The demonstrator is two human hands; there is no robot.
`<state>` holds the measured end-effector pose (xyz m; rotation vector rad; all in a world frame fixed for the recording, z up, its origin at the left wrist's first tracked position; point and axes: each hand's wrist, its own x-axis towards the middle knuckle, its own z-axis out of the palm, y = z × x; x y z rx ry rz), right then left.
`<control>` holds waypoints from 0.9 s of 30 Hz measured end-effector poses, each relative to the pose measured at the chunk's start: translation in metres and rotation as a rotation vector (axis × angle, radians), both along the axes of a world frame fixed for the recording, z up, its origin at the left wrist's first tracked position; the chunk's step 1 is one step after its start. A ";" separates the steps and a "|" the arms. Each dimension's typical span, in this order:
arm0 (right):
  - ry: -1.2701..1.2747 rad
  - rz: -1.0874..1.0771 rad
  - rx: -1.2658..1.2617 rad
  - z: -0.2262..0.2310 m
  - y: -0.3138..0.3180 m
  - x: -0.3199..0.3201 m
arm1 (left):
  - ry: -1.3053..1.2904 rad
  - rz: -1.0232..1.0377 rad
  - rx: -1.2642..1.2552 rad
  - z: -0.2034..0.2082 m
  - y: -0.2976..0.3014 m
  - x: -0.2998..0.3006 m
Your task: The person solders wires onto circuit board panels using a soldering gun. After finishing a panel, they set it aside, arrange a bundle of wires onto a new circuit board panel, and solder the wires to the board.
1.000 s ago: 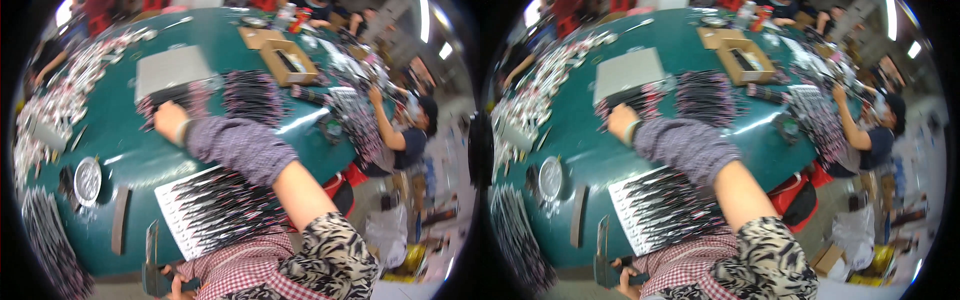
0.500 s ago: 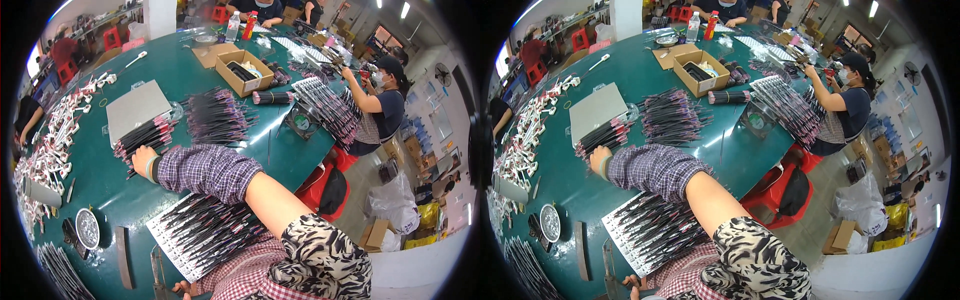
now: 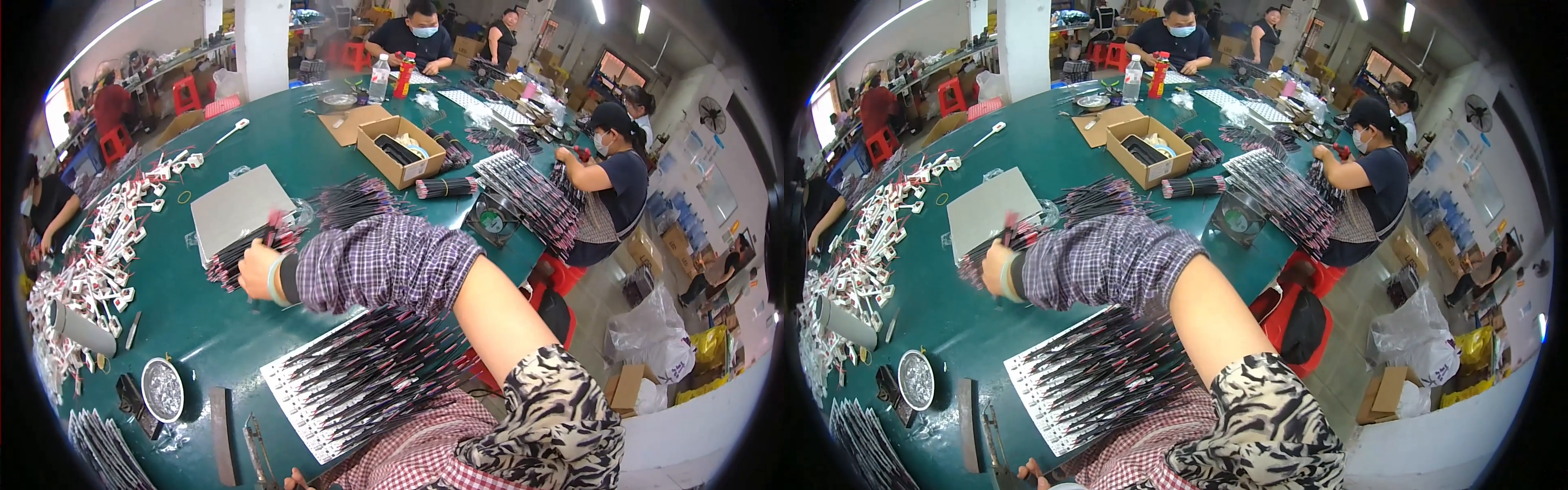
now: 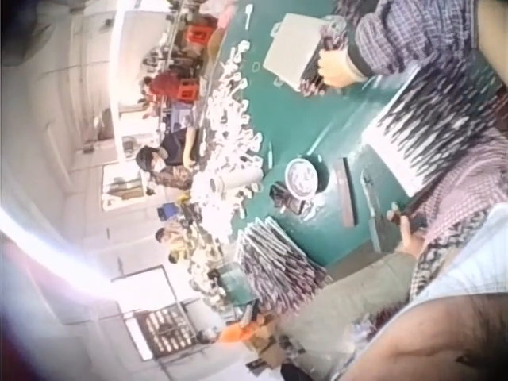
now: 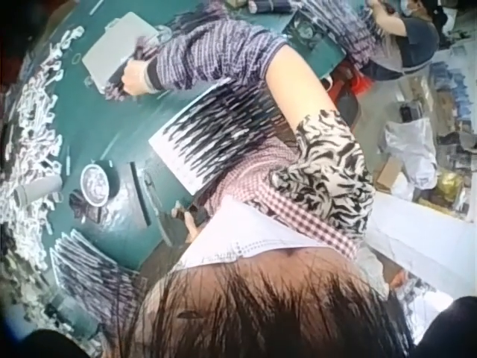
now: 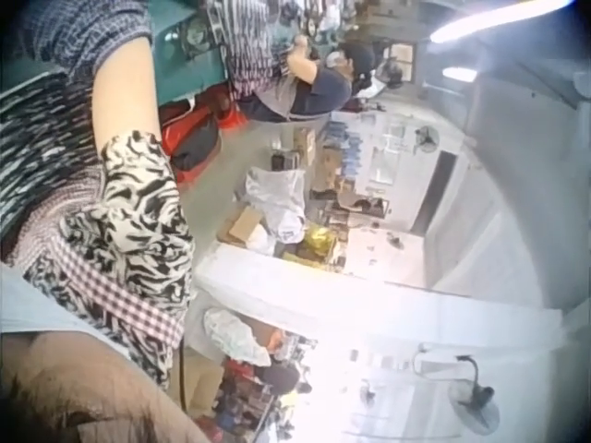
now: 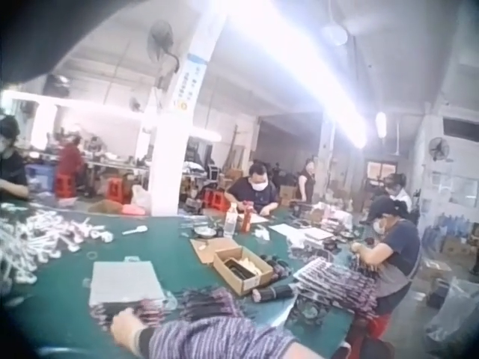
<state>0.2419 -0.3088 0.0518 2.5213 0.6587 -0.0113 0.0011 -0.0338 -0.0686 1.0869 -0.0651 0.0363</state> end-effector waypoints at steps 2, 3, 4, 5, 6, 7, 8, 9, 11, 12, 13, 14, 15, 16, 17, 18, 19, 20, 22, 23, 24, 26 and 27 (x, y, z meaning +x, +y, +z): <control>0.152 0.145 -0.392 0.003 0.039 -0.005 | 0.036 0.025 -0.008 0.009 0.000 0.004; 0.212 0.169 -0.512 0.001 0.058 -0.010 | 0.054 0.043 -0.009 0.015 0.002 0.005; 0.191 0.214 -0.603 -0.025 0.072 -0.007 | 0.074 0.067 -0.008 0.020 0.005 0.005; 0.163 0.253 -0.690 -0.066 0.078 0.003 | 0.089 0.088 -0.004 0.026 0.008 0.007; 0.207 0.207 -0.799 -0.115 0.063 0.015 | 0.099 0.069 -0.008 0.034 0.004 0.012; 0.147 0.175 -0.964 -0.158 0.017 0.027 | 0.102 0.027 -0.019 0.044 -0.006 0.017; 0.132 0.236 -0.950 -0.151 0.040 0.031 | 0.132 0.081 -0.010 0.047 0.002 0.020; 0.285 0.091 -0.651 -0.121 0.066 0.024 | 0.172 0.159 0.001 0.049 0.015 0.016; 0.430 -0.077 -0.282 -0.037 0.098 -0.001 | 0.251 0.291 0.017 0.057 0.037 0.005; 0.391 -0.075 -0.169 -0.025 0.085 -0.007 | 0.288 0.319 0.020 0.063 0.040 0.000; 0.308 -0.178 0.076 -0.024 0.072 -0.017 | 0.328 0.348 0.020 0.066 0.042 -0.004; 0.209 -0.083 0.215 -0.033 0.051 -0.025 | 0.367 0.367 0.020 0.069 0.044 -0.007; 0.159 -0.060 0.395 -0.036 0.041 -0.036 | 0.405 0.398 0.025 0.070 0.049 -0.007; 0.117 -0.030 0.475 -0.035 0.049 -0.043 | 0.412 0.461 0.034 0.088 0.057 -0.015; 0.149 -0.171 0.443 -0.033 0.049 -0.051 | 0.423 0.481 0.038 0.086 0.056 -0.011; 0.038 -0.179 0.377 -0.057 0.039 -0.054 | 0.390 0.439 0.044 0.082 0.057 -0.007; -0.031 -0.266 0.258 -0.065 0.027 -0.059 | 0.355 0.378 0.051 0.080 0.053 0.000; -0.051 -0.287 0.117 -0.062 0.024 -0.057 | 0.358 0.366 0.059 0.085 0.050 0.006; -0.064 -0.298 -0.015 -0.056 0.029 -0.049 | 0.360 0.343 0.084 0.084 0.050 0.011; -0.060 -0.200 -0.185 -0.054 0.036 -0.047 | 0.356 0.309 0.102 0.085 0.050 0.013; -0.059 -0.100 -0.354 -0.056 0.043 -0.045 | 0.385 0.318 0.083 0.088 0.047 0.014; 0.024 -0.072 -0.519 -0.069 0.055 -0.042 | 0.378 0.322 0.079 0.088 0.041 0.018; 0.070 -0.061 -0.587 -0.074 0.057 -0.041 | 0.370 0.322 0.073 0.088 0.039 0.019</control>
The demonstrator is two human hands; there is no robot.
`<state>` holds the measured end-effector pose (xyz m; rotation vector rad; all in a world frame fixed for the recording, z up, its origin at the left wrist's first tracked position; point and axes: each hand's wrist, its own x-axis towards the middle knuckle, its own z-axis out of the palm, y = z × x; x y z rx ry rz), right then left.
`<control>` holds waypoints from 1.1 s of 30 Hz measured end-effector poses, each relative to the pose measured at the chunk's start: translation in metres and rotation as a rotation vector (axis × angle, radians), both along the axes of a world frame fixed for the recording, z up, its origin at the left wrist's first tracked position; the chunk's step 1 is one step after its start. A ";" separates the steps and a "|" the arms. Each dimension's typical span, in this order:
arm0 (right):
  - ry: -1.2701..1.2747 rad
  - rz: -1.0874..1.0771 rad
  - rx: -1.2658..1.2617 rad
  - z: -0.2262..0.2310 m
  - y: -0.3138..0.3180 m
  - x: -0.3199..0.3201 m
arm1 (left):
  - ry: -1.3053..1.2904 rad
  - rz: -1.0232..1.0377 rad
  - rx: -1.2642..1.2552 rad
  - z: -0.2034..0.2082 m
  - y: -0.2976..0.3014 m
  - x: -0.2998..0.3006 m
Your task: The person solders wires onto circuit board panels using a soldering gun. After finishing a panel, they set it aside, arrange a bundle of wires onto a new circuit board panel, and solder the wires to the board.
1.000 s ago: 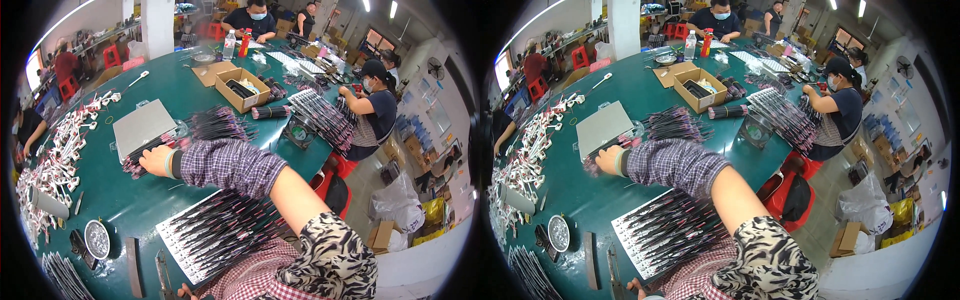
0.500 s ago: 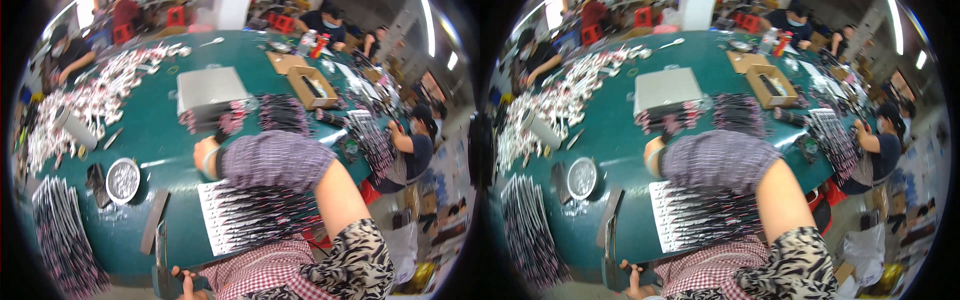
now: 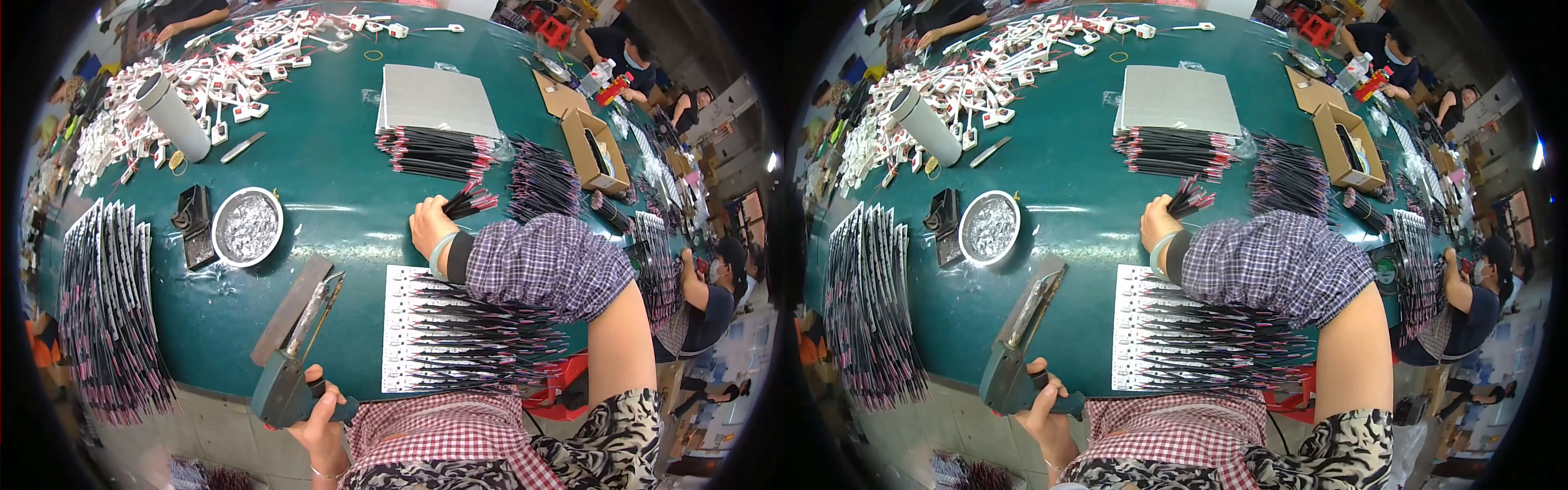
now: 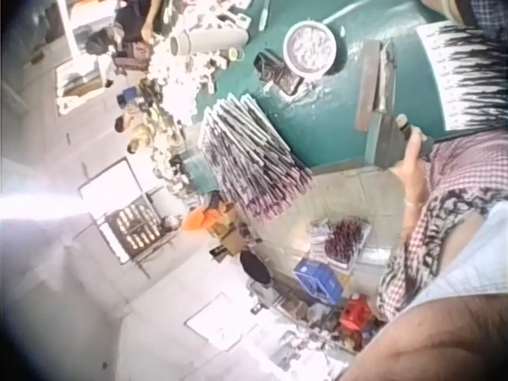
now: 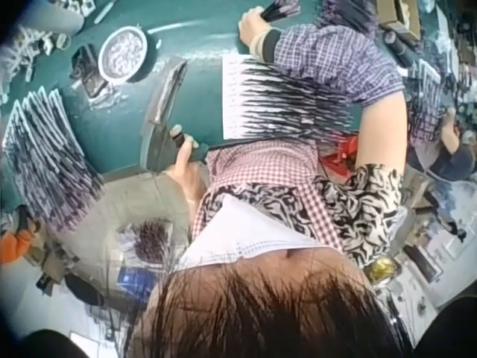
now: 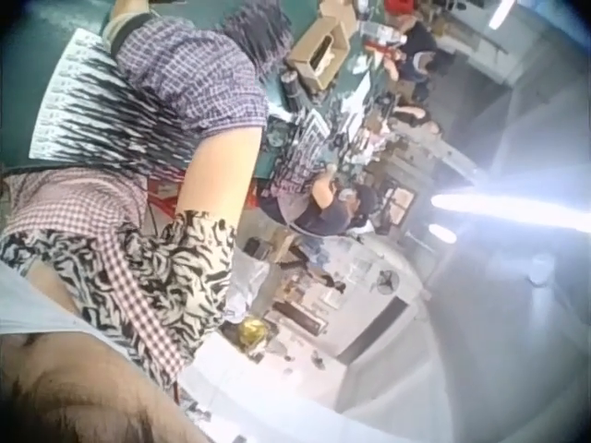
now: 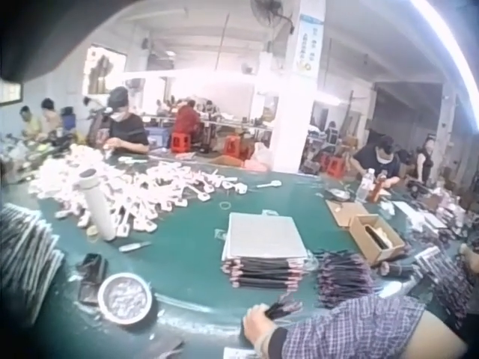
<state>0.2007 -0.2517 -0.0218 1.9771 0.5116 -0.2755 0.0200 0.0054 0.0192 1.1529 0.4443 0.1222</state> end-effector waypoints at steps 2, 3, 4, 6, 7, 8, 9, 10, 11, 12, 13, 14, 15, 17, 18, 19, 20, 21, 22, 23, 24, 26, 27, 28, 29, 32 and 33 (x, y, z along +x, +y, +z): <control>-0.056 -0.020 0.354 0.014 -0.003 -0.001 | 0.007 0.009 -0.011 0.008 -0.004 0.002; -0.088 -0.015 0.588 0.023 -0.010 -0.004 | 0.004 0.010 -0.026 0.012 -0.005 0.003; -0.049 -0.027 0.838 0.034 -0.009 -0.008 | 0.025 0.023 -0.020 0.012 -0.001 0.003; -0.016 -0.082 1.171 0.050 -0.004 -0.026 | 0.005 -0.046 0.023 0.010 0.008 0.005; -0.015 -0.085 1.254 0.049 -0.002 -0.037 | 0.020 -0.049 0.026 0.016 0.009 0.009; -0.024 -0.093 1.331 0.047 -0.002 -0.048 | 0.038 -0.049 0.022 0.020 0.011 0.013; -0.051 -0.074 1.441 0.037 -0.002 -0.058 | 0.080 -0.108 0.100 0.024 0.014 0.016; -0.073 -0.073 1.504 0.029 -0.003 -0.065 | 0.120 -0.169 0.177 0.028 0.015 0.020; -0.087 -0.087 1.578 0.022 -0.004 -0.070 | 0.116 -0.149 0.223 0.035 0.010 0.024; -0.102 -0.102 1.652 0.016 -0.004 -0.074 | 0.130 -0.151 0.219 0.030 0.012 0.023; -0.089 -0.111 1.653 0.012 -0.002 -0.077 | 0.000 -0.182 0.316 0.024 0.016 0.022; -0.116 -0.107 1.698 0.008 0.000 -0.079 | -0.131 -0.213 0.412 0.022 0.016 0.023; -0.143 -0.102 1.743 0.005 0.002 -0.080 | -0.152 -0.220 0.407 0.024 0.016 0.023; -0.157 -0.097 1.739 0.002 0.005 -0.081 | -0.078 -0.230 0.354 0.024 0.008 0.029; -0.181 -0.085 1.736 0.002 0.007 -0.081 | -0.014 -0.238 0.303 0.023 0.006 0.032; -0.198 -0.089 1.735 0.004 0.009 -0.080 | -0.004 -0.236 0.303 0.020 0.005 0.033; -0.189 -0.094 1.737 0.004 0.009 -0.079 | 0.042 -0.278 0.342 0.014 0.006 0.033; -0.181 -0.089 1.708 0.005 0.009 -0.078 | 0.088 -0.319 0.381 0.008 0.006 0.034; -0.176 -0.086 1.678 0.005 0.009 -0.078 | 0.096 -0.320 0.380 0.002 0.007 0.035; -0.169 -0.092 1.678 0.004 0.009 -0.076 | 0.059 -0.354 0.406 -0.004 0.008 0.037; -0.173 -0.059 1.684 0.004 0.010 -0.075 | 0.021 -0.388 0.432 -0.008 0.008 0.038; -0.170 -0.030 1.693 0.002 0.010 -0.072 | 0.070 -0.385 0.412 -0.010 0.005 0.040; -0.174 -0.037 1.690 0.003 0.011 -0.072 | 0.112 -0.383 0.393 -0.010 0.004 0.040; -0.180 -0.046 1.685 0.003 0.011 -0.072 | 0.118 -0.384 0.393 -0.012 0.005 0.040; -0.176 -0.050 1.686 0.002 0.010 -0.071 | 0.110 -0.407 0.425 -0.015 0.007 0.038; -0.196 0.031 1.650 -0.002 0.009 -0.070 | 0.081 -0.412 0.502 -0.008 -0.001 0.049; -0.199 0.036 1.646 -0.002 0.009 -0.071 | 0.055 -0.391 0.546 -0.005 -0.005 0.054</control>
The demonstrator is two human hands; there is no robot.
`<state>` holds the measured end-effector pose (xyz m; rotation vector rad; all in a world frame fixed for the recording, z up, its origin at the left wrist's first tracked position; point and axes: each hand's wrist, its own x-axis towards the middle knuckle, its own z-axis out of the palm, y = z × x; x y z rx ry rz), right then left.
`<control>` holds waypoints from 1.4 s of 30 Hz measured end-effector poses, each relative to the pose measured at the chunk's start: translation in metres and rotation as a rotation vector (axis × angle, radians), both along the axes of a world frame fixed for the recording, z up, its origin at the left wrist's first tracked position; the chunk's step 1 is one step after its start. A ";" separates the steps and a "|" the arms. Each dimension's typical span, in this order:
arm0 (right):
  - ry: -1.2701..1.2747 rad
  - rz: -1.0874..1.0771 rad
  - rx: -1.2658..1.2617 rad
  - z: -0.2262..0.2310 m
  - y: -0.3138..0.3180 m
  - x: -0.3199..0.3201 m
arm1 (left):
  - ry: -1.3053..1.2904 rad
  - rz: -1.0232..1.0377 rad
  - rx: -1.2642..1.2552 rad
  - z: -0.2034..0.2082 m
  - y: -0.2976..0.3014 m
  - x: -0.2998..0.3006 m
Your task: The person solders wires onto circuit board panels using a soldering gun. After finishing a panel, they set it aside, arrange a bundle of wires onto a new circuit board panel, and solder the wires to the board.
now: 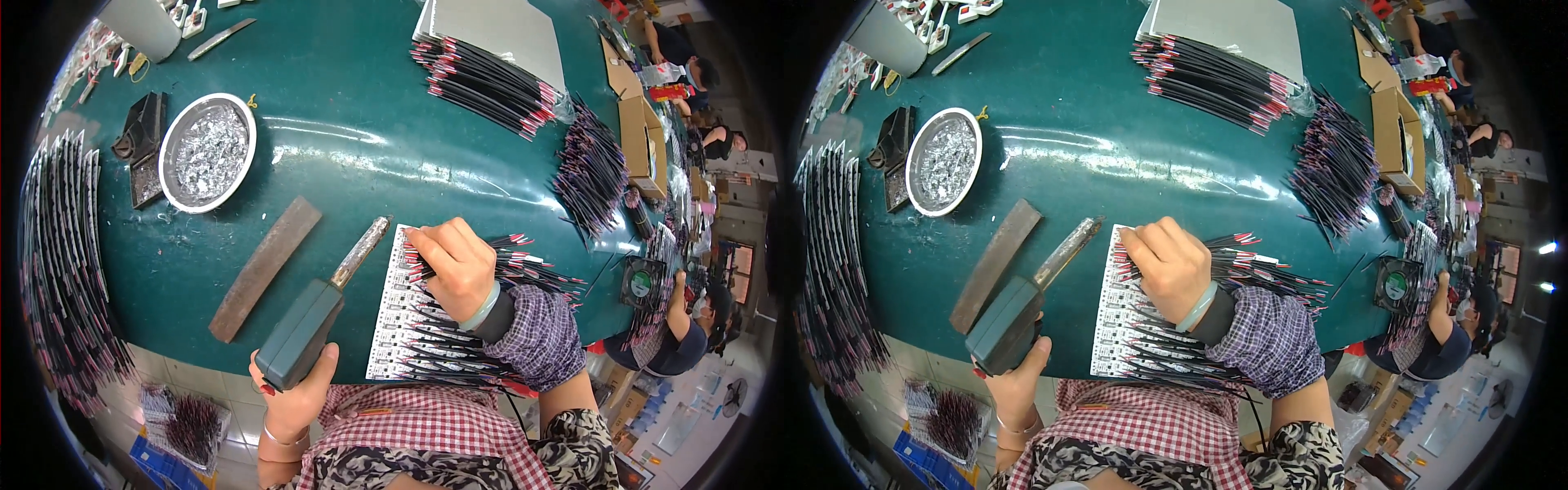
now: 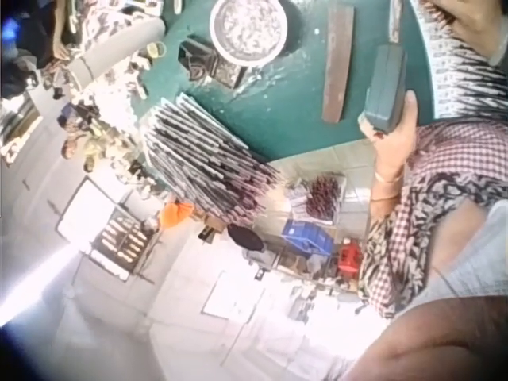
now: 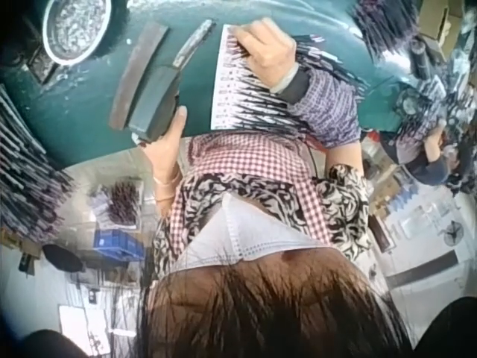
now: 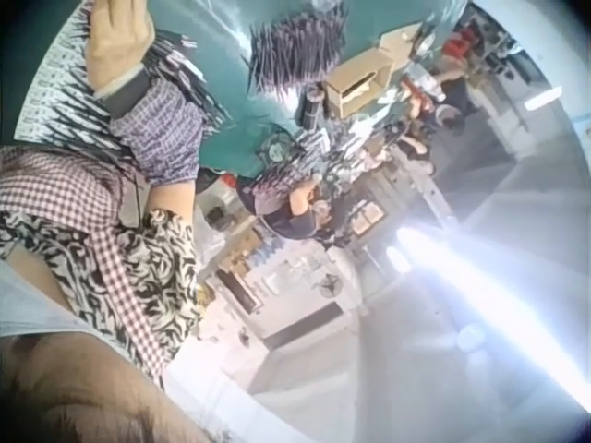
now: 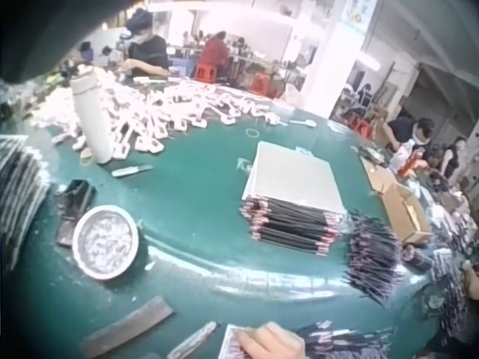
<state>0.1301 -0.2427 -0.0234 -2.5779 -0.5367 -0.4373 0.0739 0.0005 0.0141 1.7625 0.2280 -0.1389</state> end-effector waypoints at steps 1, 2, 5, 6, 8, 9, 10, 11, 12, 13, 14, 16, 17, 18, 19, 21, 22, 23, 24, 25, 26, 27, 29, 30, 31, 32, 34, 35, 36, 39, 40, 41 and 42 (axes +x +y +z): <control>-0.005 0.001 -0.003 0.000 0.000 0.000 | 0.005 0.000 0.001 -0.001 -0.001 0.002; 0.000 0.002 -0.002 0.000 0.001 -0.001 | -0.029 -0.014 0.018 -0.003 -0.002 0.003; 0.052 -0.032 0.047 0.001 0.001 -0.002 | -0.030 -0.020 0.044 -0.003 -0.002 0.003; 0.037 -0.030 0.028 0.001 0.000 -0.001 | 0.000 -0.012 0.051 -0.002 -0.001 0.003; 0.025 -0.027 0.009 0.003 0.000 0.000 | 0.047 -0.061 0.024 -0.007 0.009 -0.005; 0.030 -0.026 0.009 0.005 0.000 0.000 | 0.092 -0.110 -0.004 -0.008 0.013 -0.008; 0.037 -0.025 0.008 0.004 0.000 -0.001 | 0.096 -0.109 -0.005 -0.009 0.013 -0.008; 0.041 -0.024 0.008 0.003 0.000 -0.001 | 0.105 -0.111 -0.010 -0.009 0.012 -0.008; 0.043 -0.016 0.017 0.002 0.000 0.000 | 0.114 -0.112 -0.016 -0.010 0.012 -0.007; 0.043 -0.009 0.027 0.002 0.000 0.001 | 0.116 -0.112 -0.017 -0.011 0.009 -0.004; 0.045 -0.008 0.026 0.002 0.001 0.001 | 0.023 -0.083 0.033 -0.011 0.004 0.000; 0.014 0.016 0.037 0.001 0.002 0.002 | -0.068 -0.055 0.082 -0.011 0.000 0.004; 0.016 0.015 0.036 0.000 0.001 0.002 | -0.038 -0.066 0.058 -0.009 -0.001 0.006; 0.002 0.020 0.007 -0.001 0.000 0.003 | -0.009 -0.078 0.034 -0.008 -0.001 0.006; -0.012 0.027 -0.021 -0.001 0.000 0.003 | -0.007 -0.077 0.034 -0.008 -0.001 0.006; -0.019 0.025 -0.037 -0.001 0.000 0.002 | -0.032 -0.109 0.045 -0.010 0.000 0.006; -0.028 0.023 -0.053 -0.001 0.000 0.002 | -0.030 -0.108 0.046 -0.010 -0.001 0.006; -0.027 0.024 -0.052 -0.001 0.001 0.002 | -0.053 -0.109 0.024 -0.010 -0.002 0.007; -0.013 0.021 -0.034 0.000 0.002 0.001 | -0.077 -0.110 0.003 -0.010 -0.002 0.008; 0.001 0.018 -0.016 0.000 0.002 0.001 | -0.075 -0.110 0.004 -0.010 -0.002 0.007; 0.003 0.018 -0.016 -0.001 0.002 0.001 | -0.051 -0.114 0.006 -0.009 -0.002 0.007; 0.003 0.020 -0.016 -0.001 0.002 0.000 | -0.027 -0.117 0.008 -0.009 -0.002 0.007; 0.002 0.020 -0.018 -0.001 0.001 0.000 | -0.038 -0.142 0.029 -0.008 -0.002 0.009; 0.002 0.020 -0.020 -0.001 0.001 0.000 | -0.049 -0.167 0.051 -0.007 -0.002 0.009; 0.002 0.022 -0.019 -0.002 0.001 0.000 | -0.048 -0.166 0.052 -0.008 -0.001 0.008; 0.004 0.023 -0.017 -0.002 0.002 0.000 | -0.037 -0.164 0.075 -0.008 0.000 0.006; 0.019 0.025 -0.022 0.000 0.002 0.000 | -0.027 -0.164 0.097 -0.009 0.000 0.005; 0.019 0.024 -0.023 0.001 0.001 0.000 | -0.014 -0.158 0.080 -0.009 0.000 0.005; 0.019 0.021 -0.024 0.002 0.001 0.000 | 0.000 -0.151 0.062 -0.009 0.000 0.005; 0.022 0.021 -0.011 0.000 0.002 0.001 | -0.029 -0.134 0.104 -0.014 0.005 -0.002; 0.023 0.021 -0.005 0.000 0.001 0.001 | -0.029 -0.133 0.104 -0.013 0.005 -0.004; 0.023 0.021 -0.005 0.001 0.001 0.001 | 0.009 -0.101 0.080 -0.011 0.004 -0.005; 0.027 0.021 0.000 0.001 0.001 0.001 | 0.047 -0.068 0.055 -0.010 0.004 -0.005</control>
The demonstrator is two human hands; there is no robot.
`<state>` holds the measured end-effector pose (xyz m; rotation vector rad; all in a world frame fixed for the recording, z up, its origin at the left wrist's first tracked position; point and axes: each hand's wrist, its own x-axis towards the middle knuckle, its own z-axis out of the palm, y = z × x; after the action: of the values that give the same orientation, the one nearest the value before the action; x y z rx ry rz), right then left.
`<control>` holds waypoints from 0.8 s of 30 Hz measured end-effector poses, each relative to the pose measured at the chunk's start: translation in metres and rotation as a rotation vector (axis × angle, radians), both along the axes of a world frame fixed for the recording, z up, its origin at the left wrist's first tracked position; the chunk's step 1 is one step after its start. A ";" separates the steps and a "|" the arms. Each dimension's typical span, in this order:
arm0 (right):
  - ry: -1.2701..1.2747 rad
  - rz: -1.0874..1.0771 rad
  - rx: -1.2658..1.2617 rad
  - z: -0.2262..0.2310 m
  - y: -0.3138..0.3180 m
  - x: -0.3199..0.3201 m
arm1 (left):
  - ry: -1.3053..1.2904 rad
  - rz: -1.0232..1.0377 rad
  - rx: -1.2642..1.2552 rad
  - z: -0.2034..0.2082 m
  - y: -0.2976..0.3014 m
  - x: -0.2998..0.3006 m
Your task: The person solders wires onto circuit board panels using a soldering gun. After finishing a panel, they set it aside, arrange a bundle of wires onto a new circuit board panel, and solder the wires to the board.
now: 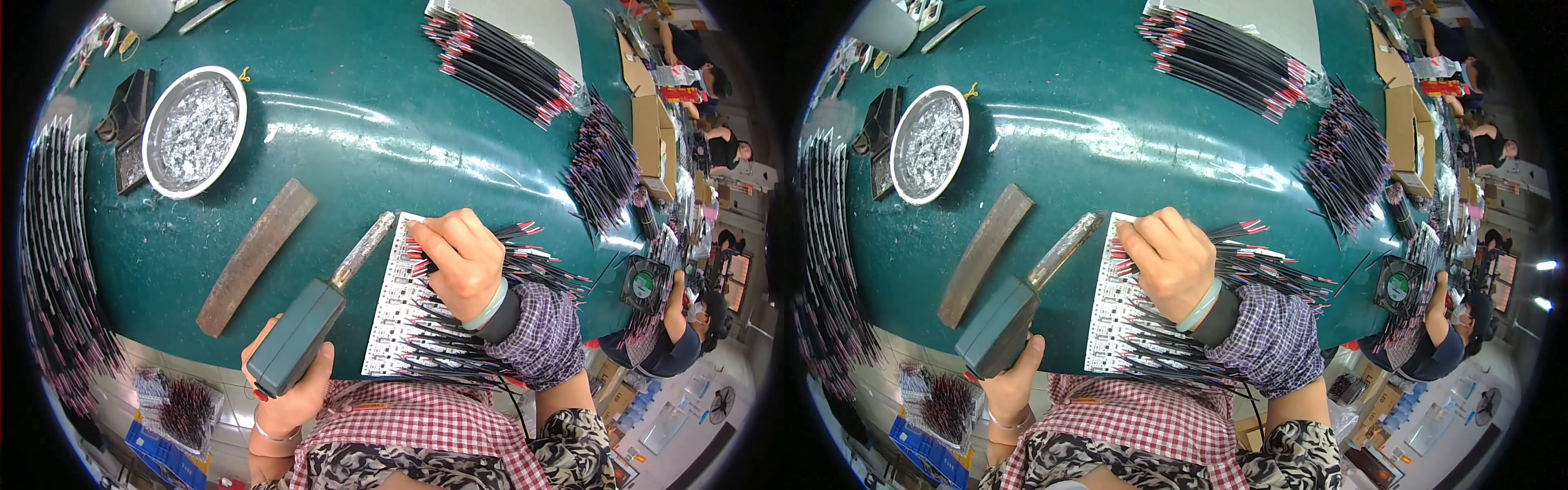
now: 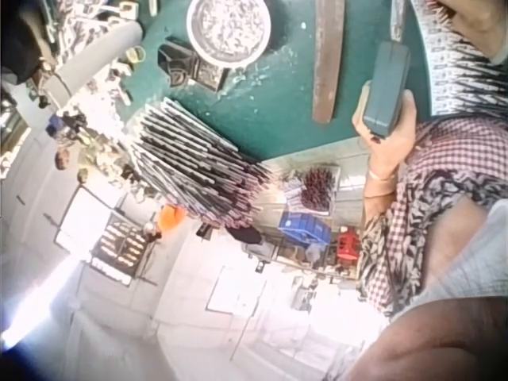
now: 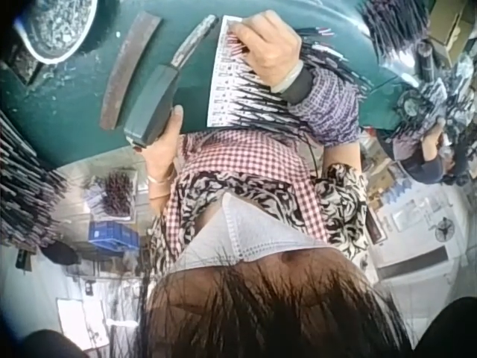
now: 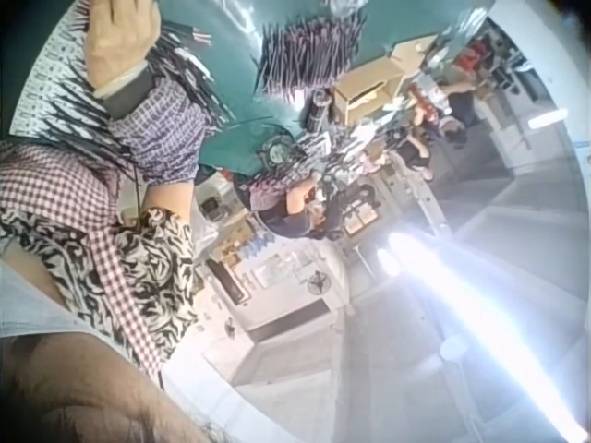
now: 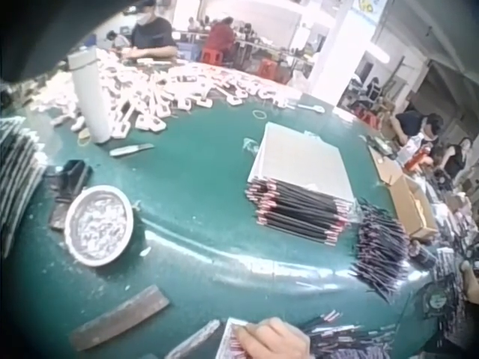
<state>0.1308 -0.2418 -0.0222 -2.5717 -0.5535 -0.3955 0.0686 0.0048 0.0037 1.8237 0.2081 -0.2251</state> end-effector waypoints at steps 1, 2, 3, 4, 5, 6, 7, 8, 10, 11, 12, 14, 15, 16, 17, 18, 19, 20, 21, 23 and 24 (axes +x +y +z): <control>0.004 0.001 0.006 0.000 0.000 0.000 | 0.001 0.002 0.001 -0.001 0.000 0.000; 0.005 0.003 0.007 -0.001 -0.001 0.000 | -0.046 -0.021 -0.005 -0.003 0.000 0.001; 0.007 0.005 0.024 -0.002 -0.001 0.000 | -0.092 -0.044 -0.010 -0.004 0.000 0.002; 0.009 0.004 0.039 -0.002 -0.002 0.000 | -0.092 -0.043 -0.011 -0.003 -0.001 0.003; 0.009 0.005 0.038 -0.002 -0.002 0.000 | -0.076 -0.044 -0.018 0.000 -0.003 0.004; 0.007 0.010 0.048 -0.001 -0.003 0.001 | -0.059 -0.044 -0.024 0.001 -0.004 0.005; 0.006 0.016 0.060 -0.002 -0.003 0.001 | -0.058 -0.043 -0.023 0.001 -0.004 0.005; 0.007 0.017 0.061 -0.002 -0.003 0.001 | -0.066 -0.058 -0.007 0.000 -0.003 0.004; 0.017 0.032 0.060 -0.002 -0.003 0.001 | -0.074 -0.073 0.008 0.000 -0.002 0.004; 0.018 0.033 0.060 -0.002 -0.003 0.001 | -0.065 -0.097 0.027 0.001 -0.001 0.004; 0.018 0.037 0.059 -0.002 -0.003 0.001 | -0.056 -0.121 0.046 0.002 0.000 0.003; 0.018 0.040 0.055 -0.001 -0.004 0.001 | -0.056 -0.116 0.037 0.002 -0.001 0.003; 0.021 0.042 0.051 -0.001 -0.004 0.001 | -0.056 -0.110 0.028 0.002 -0.001 0.002; 0.025 0.044 0.050 -0.001 -0.004 0.001 | -0.055 -0.109 0.030 0.002 -0.001 0.002; 0.025 0.045 0.051 -0.001 -0.004 0.001 | -0.038 -0.094 0.026 0.003 -0.001 0.002; 0.031 0.046 0.052 -0.002 -0.004 0.001 | -0.021 -0.078 0.023 0.003 -0.001 0.001; 0.035 0.044 0.050 -0.001 -0.004 0.001 | -0.021 -0.078 0.022 0.003 0.000 0.000; 0.035 0.045 0.050 0.000 -0.004 0.001 | -0.025 -0.075 0.033 0.001 0.003 -0.003; 0.037 0.045 0.047 0.001 -0.004 0.001 | -0.028 -0.071 0.043 0.000 0.004 -0.005; 0.040 0.047 0.044 0.000 -0.004 0.001 | -0.081 -0.054 0.030 -0.002 0.002 -0.004; 0.036 0.046 0.047 0.000 -0.004 0.001 | -0.135 -0.038 0.018 -0.003 0.001 -0.004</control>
<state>0.1315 -0.2456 -0.0221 -2.5115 -0.5830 -0.3409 0.0649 0.0061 0.0009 1.8541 0.0808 -0.1266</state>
